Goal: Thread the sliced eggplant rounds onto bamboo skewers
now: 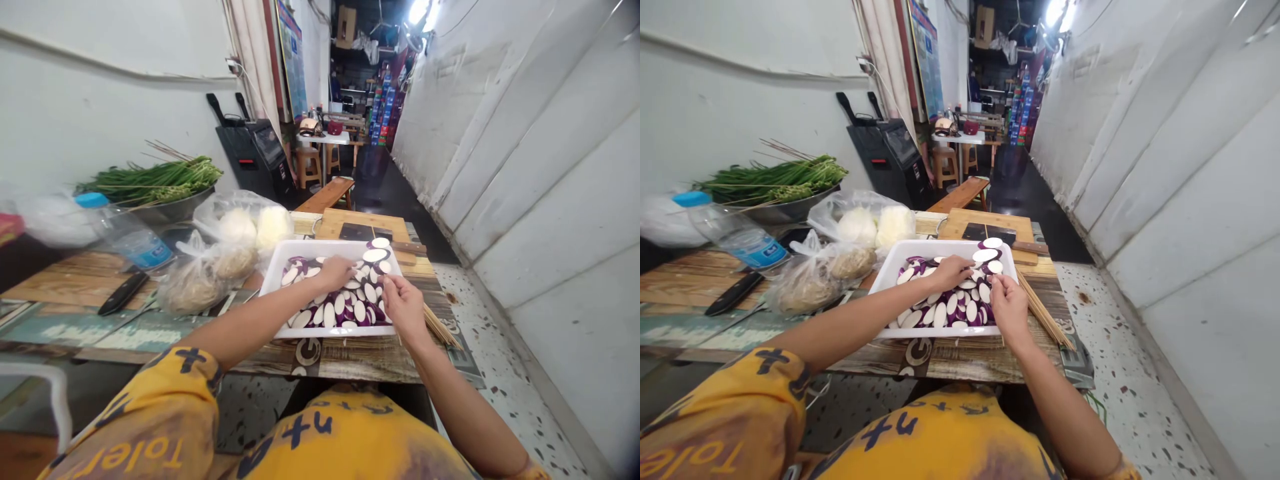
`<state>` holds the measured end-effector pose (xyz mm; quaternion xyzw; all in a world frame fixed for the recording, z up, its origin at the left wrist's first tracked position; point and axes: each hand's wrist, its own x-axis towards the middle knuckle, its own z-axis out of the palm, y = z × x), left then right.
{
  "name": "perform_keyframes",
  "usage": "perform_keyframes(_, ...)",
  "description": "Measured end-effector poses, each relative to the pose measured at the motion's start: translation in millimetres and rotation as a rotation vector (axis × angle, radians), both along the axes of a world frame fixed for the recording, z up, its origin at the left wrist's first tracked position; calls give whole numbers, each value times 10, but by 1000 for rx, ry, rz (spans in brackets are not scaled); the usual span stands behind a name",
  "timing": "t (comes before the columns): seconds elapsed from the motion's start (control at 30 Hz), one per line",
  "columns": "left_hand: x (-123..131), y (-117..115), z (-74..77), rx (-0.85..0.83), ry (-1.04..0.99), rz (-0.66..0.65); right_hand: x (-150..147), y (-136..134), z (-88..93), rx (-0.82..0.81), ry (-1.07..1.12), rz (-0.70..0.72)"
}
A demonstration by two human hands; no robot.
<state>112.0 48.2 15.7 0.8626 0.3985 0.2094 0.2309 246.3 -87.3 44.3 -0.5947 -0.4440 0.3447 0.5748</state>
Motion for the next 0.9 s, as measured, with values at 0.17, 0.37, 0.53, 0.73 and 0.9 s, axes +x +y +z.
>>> perform_keyframes(0.17, -22, -29, 138, -51, 57, -93, 2, -11, 5, 7, 6, -6)
perform_keyframes(0.37, -156, 105, 302, -381, -287, -98, 5, -31, 42, -12, -26, 11)
perform_keyframes(0.53, -177, 103, 362, -752, -725, 134, -4, -23, 51, -28, -98, 58)
perform_keyframes(0.73, -190, 68, 421, -849, -705, 137, 33, 7, -42, -19, -130, 107)
perform_keyframes(0.9, -166, 56, 395, -721, -586, 158, 40, 6, -39, -20, -166, 100)
